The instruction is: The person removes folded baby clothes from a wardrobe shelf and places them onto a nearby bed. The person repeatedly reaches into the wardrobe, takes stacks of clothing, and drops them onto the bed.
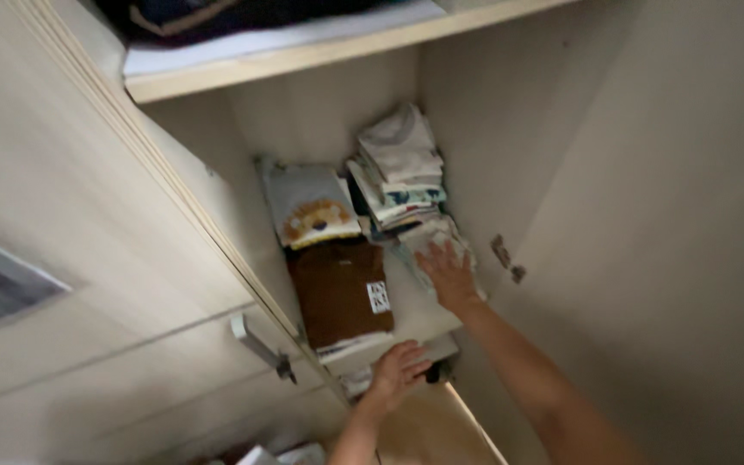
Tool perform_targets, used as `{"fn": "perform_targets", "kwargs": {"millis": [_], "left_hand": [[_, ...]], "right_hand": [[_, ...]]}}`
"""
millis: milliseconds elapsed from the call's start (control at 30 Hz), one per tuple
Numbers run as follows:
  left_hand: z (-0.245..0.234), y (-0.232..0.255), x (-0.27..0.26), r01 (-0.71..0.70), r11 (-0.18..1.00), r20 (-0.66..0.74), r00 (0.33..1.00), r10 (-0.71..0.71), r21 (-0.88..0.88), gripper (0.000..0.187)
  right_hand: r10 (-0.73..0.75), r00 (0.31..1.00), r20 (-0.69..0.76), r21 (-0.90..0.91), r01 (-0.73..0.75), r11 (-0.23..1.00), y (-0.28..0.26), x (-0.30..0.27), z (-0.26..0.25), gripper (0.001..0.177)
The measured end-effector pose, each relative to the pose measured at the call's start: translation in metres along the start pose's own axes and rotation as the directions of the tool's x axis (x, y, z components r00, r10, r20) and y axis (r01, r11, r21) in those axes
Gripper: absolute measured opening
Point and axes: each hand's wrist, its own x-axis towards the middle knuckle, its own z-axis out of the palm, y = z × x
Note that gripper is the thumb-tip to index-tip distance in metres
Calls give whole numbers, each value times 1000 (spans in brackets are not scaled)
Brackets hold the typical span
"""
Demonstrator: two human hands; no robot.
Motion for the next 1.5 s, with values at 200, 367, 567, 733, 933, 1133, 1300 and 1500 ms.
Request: {"fn": "perform_targets", "kwargs": {"millis": [200,367,567,733,933,1133,1300,1500], "left_hand": [[-5,18,34,69,998,10,998,-69,-16,60],[-4,16,70,65,990,-62,995,-74,-125,58],[29,13,79,81,994,-103,992,-73,71,55],[72,-15,28,121,825,59,981,-184,551,49],[121,-142,-34,414,807,399,714,-575,421,47],[207,-330,-67,567,491,261,440,-859,661,35],[309,-435,-59,413,625,263,653,-710,662,40],[419,-458,12,283,804,327,805,-496,523,79]], "right_hand": [[73,997,17,200,-75,977,19,16,37,36],[230,958,173,538,-288,792,10,-23,23,46],[241,944,226,766,-325,555,15,-100,14,95],[100,779,619,781,-624,22,34,-197,-25,78],[-182,738,650,759,-643,104,62,-355,-98,72],[-89,290,953,299,-949,99,126,-522,-133,96],[250,224,942,276,-941,-197,192,-656,-142,78],[711,371,597,620,-776,-115,256,-704,-122,71]]}}
